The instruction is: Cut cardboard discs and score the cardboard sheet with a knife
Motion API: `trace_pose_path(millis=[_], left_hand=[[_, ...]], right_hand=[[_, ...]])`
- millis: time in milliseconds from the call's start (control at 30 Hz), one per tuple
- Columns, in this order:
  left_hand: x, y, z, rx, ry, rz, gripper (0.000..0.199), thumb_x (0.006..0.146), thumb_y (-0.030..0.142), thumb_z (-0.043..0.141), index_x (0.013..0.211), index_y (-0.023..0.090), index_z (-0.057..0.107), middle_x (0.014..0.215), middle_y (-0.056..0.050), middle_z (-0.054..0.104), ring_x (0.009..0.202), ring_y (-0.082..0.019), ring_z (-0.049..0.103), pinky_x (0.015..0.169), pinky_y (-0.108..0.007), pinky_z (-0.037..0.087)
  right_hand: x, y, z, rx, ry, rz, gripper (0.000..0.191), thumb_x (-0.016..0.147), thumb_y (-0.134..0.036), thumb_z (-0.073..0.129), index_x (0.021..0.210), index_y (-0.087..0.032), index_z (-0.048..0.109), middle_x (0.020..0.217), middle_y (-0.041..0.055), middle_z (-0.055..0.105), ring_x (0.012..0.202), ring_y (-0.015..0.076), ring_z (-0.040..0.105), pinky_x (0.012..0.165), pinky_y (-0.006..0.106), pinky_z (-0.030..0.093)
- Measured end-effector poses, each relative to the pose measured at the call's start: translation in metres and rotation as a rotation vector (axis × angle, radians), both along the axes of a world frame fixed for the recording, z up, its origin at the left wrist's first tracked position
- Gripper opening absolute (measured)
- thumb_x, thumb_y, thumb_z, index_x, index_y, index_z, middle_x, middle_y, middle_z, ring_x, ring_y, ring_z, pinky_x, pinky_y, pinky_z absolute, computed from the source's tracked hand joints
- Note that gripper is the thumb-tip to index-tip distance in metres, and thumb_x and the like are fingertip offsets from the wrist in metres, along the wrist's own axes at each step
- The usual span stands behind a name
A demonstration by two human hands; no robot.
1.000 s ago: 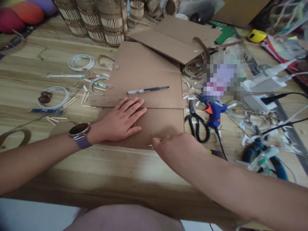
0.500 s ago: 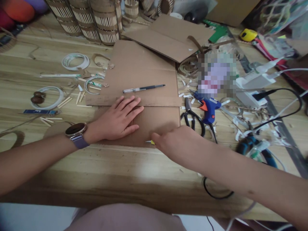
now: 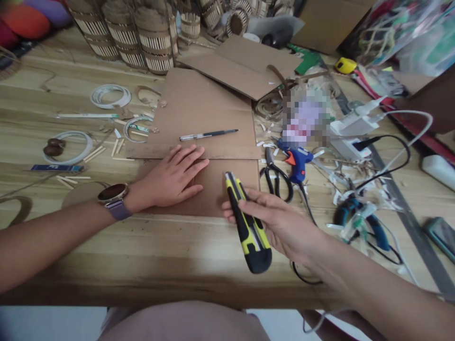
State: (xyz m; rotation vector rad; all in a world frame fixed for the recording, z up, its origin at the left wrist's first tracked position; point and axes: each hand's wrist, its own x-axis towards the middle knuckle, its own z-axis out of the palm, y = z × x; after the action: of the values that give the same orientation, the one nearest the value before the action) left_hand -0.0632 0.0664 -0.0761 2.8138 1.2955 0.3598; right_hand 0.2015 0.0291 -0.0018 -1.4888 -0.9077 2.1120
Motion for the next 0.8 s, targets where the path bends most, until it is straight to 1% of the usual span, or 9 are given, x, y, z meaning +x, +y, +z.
trace_pose_path(millis=[67, 133, 200, 300, 367, 500, 667, 700, 800], left_hand=[[0.0, 0.0, -0.001, 0.0, -0.002, 0.002, 0.064, 0.104, 0.05, 0.042, 0.152, 0.008, 0.047, 0.164, -0.022, 0.037, 0.152, -0.039, 0.031, 0.125, -0.061, 0.021], [-0.001, 0.0, -0.001, -0.005, -0.001, 0.003, 0.065, 0.103, 0.05, 0.042, 0.152, 0.009, 0.046, 0.164, -0.022, 0.036, 0.153, -0.039, 0.03, 0.125, -0.06, 0.02], [-0.001, 0.0, -0.001, -0.007, 0.004, 0.006, 0.065, 0.104, 0.051, 0.042, 0.153, 0.009, 0.046, 0.164, -0.022, 0.036, 0.153, -0.039, 0.03, 0.126, -0.059, 0.019], [-0.001, 0.0, -0.001, 0.001, 0.01, 0.009, 0.065, 0.104, 0.051, 0.041, 0.153, 0.008, 0.046, 0.164, -0.022, 0.036, 0.153, -0.039, 0.03, 0.126, -0.059, 0.019], [-0.001, 0.0, -0.001, 0.01, 0.004, 0.005, 0.064, 0.104, 0.05, 0.041, 0.152, 0.008, 0.046, 0.164, -0.022, 0.037, 0.152, -0.038, 0.031, 0.125, -0.06, 0.021], [-0.001, 0.0, -0.002, 0.021, -0.01, 0.003, 0.063, 0.103, 0.048, 0.045, 0.152, 0.009, 0.047, 0.163, -0.022, 0.038, 0.152, -0.038, 0.032, 0.125, -0.059, 0.021], [-0.001, 0.0, -0.002, 0.037, -0.013, -0.001, 0.063, 0.103, 0.049, 0.043, 0.151, 0.008, 0.048, 0.162, -0.023, 0.039, 0.151, -0.039, 0.034, 0.124, -0.06, 0.023], [-0.001, 0.0, -0.002, 0.038, -0.017, -0.002, 0.062, 0.103, 0.049, 0.043, 0.15, 0.008, 0.049, 0.162, -0.024, 0.04, 0.15, -0.039, 0.034, 0.124, -0.061, 0.023], [-0.001, 0.0, -0.001, 0.027, -0.021, -0.002, 0.062, 0.103, 0.048, 0.043, 0.15, 0.008, 0.049, 0.162, -0.023, 0.04, 0.151, -0.038, 0.034, 0.124, -0.06, 0.023]], right_hand=[[0.002, -0.007, -0.001, 0.006, -0.023, -0.166, 0.036, 0.082, -0.034, 0.08, 0.112, -0.024, 0.062, 0.109, 0.0056, 0.076, 0.079, 0.0143, 0.072, 0.071, 0.025, 0.062], [0.005, -0.013, -0.001, 0.009, -0.028, -0.212, 0.033, 0.085, -0.039, 0.078, 0.111, -0.027, 0.061, 0.105, 0.0045, 0.077, 0.069, 0.0142, 0.069, 0.057, 0.025, 0.061], [0.007, -0.019, 0.0, 0.01, 0.021, -0.164, 0.036, 0.083, -0.043, 0.081, 0.11, -0.025, 0.063, 0.099, 0.004, 0.075, 0.066, 0.0132, 0.065, 0.055, 0.024, 0.06], [0.009, -0.025, 0.0, 0.021, 0.135, -0.013, 0.044, 0.079, -0.04, 0.086, 0.114, -0.022, 0.064, 0.095, 0.0025, 0.07, 0.071, 0.0114, 0.063, 0.062, 0.023, 0.059], [0.01, -0.028, -0.001, 0.04, 0.163, 0.082, 0.043, 0.083, -0.038, 0.084, 0.116, -0.022, 0.062, 0.094, 0.0015, 0.067, 0.072, 0.0108, 0.062, 0.062, 0.022, 0.058], [0.009, -0.032, -0.006, 0.154, 0.119, 0.224, 0.034, 0.093, -0.046, 0.072, 0.11, -0.02, 0.058, 0.091, 0.0014, 0.061, 0.068, 0.0101, 0.057, 0.055, 0.022, 0.054], [0.011, -0.036, -0.01, 0.223, 0.025, 0.288, 0.039, 0.096, -0.055, 0.063, 0.11, -0.02, 0.055, 0.089, 0.0013, 0.058, 0.064, 0.0101, 0.053, 0.053, 0.023, 0.051], [0.012, -0.036, -0.009, 0.232, 0.016, 0.302, 0.041, 0.096, -0.056, 0.062, 0.113, -0.02, 0.056, 0.091, 0.0025, 0.059, 0.067, 0.0111, 0.055, 0.055, 0.025, 0.052], [0.015, -0.037, -0.006, 0.251, 0.038, 0.341, 0.055, 0.093, -0.054, 0.067, 0.136, -0.022, 0.051, 0.109, 0.0083, 0.063, 0.082, 0.0153, 0.06, 0.07, 0.032, 0.056]])
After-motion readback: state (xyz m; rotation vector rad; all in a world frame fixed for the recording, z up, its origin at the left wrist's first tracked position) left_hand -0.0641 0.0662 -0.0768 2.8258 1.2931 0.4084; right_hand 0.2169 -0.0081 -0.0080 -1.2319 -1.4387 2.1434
